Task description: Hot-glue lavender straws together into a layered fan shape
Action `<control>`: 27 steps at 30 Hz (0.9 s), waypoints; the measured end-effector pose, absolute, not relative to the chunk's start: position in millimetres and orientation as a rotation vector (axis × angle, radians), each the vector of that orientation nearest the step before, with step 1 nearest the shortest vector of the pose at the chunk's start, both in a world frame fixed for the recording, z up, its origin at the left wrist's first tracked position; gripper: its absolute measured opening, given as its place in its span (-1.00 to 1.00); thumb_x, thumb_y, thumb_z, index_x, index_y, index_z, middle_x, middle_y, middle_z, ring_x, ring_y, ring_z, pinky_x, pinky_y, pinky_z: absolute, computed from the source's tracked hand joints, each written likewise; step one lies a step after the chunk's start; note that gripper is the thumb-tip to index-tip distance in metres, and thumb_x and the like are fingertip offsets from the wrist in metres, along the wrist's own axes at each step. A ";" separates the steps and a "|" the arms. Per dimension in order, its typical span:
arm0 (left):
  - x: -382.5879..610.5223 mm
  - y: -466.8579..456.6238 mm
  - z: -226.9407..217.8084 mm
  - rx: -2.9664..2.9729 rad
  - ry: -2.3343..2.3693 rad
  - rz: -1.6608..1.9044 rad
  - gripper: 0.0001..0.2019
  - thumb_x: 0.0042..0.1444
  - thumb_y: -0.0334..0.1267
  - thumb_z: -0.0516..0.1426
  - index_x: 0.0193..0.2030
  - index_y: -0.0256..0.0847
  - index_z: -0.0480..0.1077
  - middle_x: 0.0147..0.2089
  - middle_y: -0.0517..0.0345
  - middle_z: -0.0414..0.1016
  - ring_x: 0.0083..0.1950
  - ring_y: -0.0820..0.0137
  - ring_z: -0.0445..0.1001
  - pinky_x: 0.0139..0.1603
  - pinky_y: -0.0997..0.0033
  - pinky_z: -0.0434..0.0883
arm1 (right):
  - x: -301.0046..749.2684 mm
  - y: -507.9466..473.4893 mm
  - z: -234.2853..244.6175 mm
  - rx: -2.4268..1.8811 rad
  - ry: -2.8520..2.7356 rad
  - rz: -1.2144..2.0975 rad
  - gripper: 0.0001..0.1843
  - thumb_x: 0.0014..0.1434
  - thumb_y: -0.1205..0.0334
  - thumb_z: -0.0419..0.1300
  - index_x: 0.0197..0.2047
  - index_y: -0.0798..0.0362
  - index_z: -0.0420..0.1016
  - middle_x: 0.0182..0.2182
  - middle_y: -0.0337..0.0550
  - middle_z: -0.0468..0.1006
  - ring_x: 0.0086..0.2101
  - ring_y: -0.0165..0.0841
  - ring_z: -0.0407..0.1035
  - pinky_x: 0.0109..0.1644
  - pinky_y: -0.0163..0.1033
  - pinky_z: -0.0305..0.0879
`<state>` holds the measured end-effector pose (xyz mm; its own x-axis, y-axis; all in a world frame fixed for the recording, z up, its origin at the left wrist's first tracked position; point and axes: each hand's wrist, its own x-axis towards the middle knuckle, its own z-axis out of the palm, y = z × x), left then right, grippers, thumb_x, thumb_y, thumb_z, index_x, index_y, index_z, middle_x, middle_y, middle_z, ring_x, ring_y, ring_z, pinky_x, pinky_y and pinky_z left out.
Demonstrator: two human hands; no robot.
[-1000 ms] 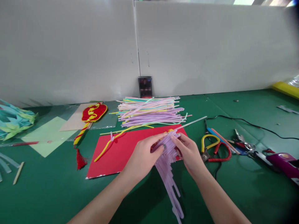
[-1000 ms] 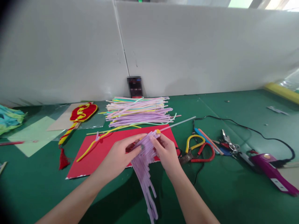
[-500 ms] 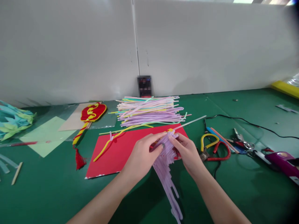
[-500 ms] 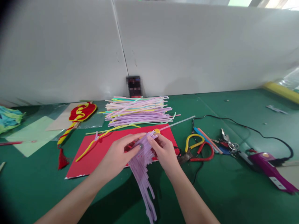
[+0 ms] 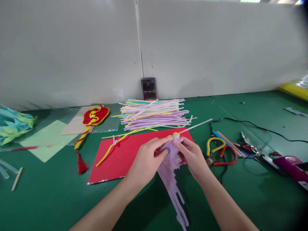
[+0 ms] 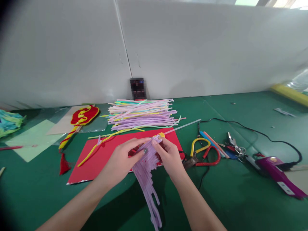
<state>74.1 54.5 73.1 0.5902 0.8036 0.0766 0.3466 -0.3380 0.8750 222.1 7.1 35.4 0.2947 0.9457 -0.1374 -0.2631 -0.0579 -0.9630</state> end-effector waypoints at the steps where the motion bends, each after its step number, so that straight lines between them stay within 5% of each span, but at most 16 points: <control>1: 74.1 54.6 73.1 1.925 0.921 0.645 -0.63 0.15 -0.39 0.07 0.08 0.00 0.39 0.02 0.22 0.49 -0.01 0.37 0.45 0.03 0.37 0.39 | 221.9 7.2 34.9 -1.224 -0.748 1.153 -0.70 -0.01 -0.02 0.28 -0.41 0.06 0.45 -0.60 -0.34 0.34 -0.62 -0.54 0.11 -0.57 -0.39 0.06; 12: 72.3 55.6 73.1 1.922 0.936 0.645 -0.59 0.14 -0.38 0.07 0.12 0.02 0.35 0.07 0.21 0.47 0.00 0.34 0.45 0.03 0.34 0.39 | 226.3 8.2 26.4 -1.288 -0.779 1.011 -0.66 0.03 -0.07 0.23 -0.36 0.06 0.42 -0.56 -0.30 0.32 -0.57 -0.49 0.19 -0.55 -0.38 0.15; 27: 74.3 53.8 68.3 1.941 0.944 0.613 -0.58 0.16 -0.37 0.05 0.16 0.04 0.32 -0.13 0.16 0.45 -0.19 0.40 0.43 -0.13 0.41 0.41 | 226.2 7.4 26.9 -1.268 -0.789 0.995 -0.71 0.03 -0.03 0.25 -0.39 0.03 0.43 -0.61 -0.34 0.34 -0.60 -0.48 0.22 -0.55 -0.38 0.14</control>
